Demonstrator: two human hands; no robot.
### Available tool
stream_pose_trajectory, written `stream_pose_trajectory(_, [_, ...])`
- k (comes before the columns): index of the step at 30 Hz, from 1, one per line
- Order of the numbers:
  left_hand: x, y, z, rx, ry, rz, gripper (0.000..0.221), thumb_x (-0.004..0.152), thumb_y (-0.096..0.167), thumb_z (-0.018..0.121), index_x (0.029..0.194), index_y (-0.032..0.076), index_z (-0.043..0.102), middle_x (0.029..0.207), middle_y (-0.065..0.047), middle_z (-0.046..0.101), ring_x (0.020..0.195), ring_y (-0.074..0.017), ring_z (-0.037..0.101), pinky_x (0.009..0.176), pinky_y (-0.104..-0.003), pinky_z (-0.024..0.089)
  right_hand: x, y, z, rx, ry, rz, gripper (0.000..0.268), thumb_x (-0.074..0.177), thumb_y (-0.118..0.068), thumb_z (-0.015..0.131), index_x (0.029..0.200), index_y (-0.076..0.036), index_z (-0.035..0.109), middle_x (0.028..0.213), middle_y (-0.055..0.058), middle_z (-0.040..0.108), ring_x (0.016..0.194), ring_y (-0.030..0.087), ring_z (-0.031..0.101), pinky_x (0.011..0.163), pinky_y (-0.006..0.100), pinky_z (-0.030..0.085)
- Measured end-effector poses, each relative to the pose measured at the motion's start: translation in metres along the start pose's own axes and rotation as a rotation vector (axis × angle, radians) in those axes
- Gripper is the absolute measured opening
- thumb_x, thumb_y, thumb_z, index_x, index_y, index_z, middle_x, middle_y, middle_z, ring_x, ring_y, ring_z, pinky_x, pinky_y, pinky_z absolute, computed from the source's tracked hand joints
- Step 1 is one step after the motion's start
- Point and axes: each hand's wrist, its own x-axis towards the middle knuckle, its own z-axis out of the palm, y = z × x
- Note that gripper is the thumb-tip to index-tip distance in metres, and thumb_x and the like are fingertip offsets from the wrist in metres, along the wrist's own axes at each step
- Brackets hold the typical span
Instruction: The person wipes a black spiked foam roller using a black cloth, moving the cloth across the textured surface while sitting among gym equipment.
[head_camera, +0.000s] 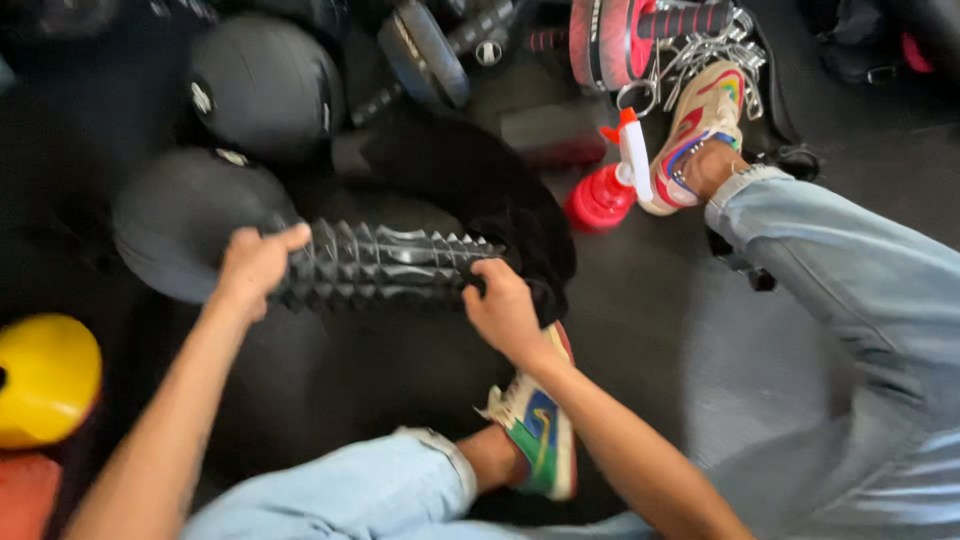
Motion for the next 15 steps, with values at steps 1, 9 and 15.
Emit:
stream_pose_trajectory(1, [-0.017,0.013,-0.005,0.006,0.009,0.014,0.071,0.084,0.053,0.078,0.123,-0.005,0.065,0.126,-0.029,0.064,0.124,-0.0422,0.058,0.097,-0.057,0.048,0.015,0.004,0.001,0.007,0.016,-0.002,0.03,0.073,-0.009,0.074,0.103,-0.011,0.07,0.095,0.01,0.072,0.095,0.03,0.072,0.083,0.041,0.059])
stream_pose_trajectory(9, [-0.034,0.023,0.0,-0.037,-0.011,0.006,0.072,0.089,0.053,0.073,0.121,-0.01,0.064,0.126,-0.034,0.063,0.124,-0.0466,0.057,0.097,-0.058,0.048,0.036,0.001,-0.013,-0.027,0.022,-0.046,0.018,0.091,-0.007,0.068,0.108,-0.013,0.064,0.098,0.008,0.062,0.095,0.036,0.065,0.083,0.046,0.054])
stream_pose_trajectory(15, [-0.049,0.03,-0.005,-0.025,-0.056,-0.039,0.083,0.09,0.062,0.069,0.132,-0.008,0.055,0.138,-0.033,0.055,0.13,-0.0476,0.052,0.096,-0.064,0.047,0.007,0.014,-0.021,-0.207,0.079,-0.236,0.019,0.091,-0.02,0.067,0.108,-0.028,0.066,0.109,-0.009,0.061,0.099,0.017,0.061,0.083,0.032,0.045])
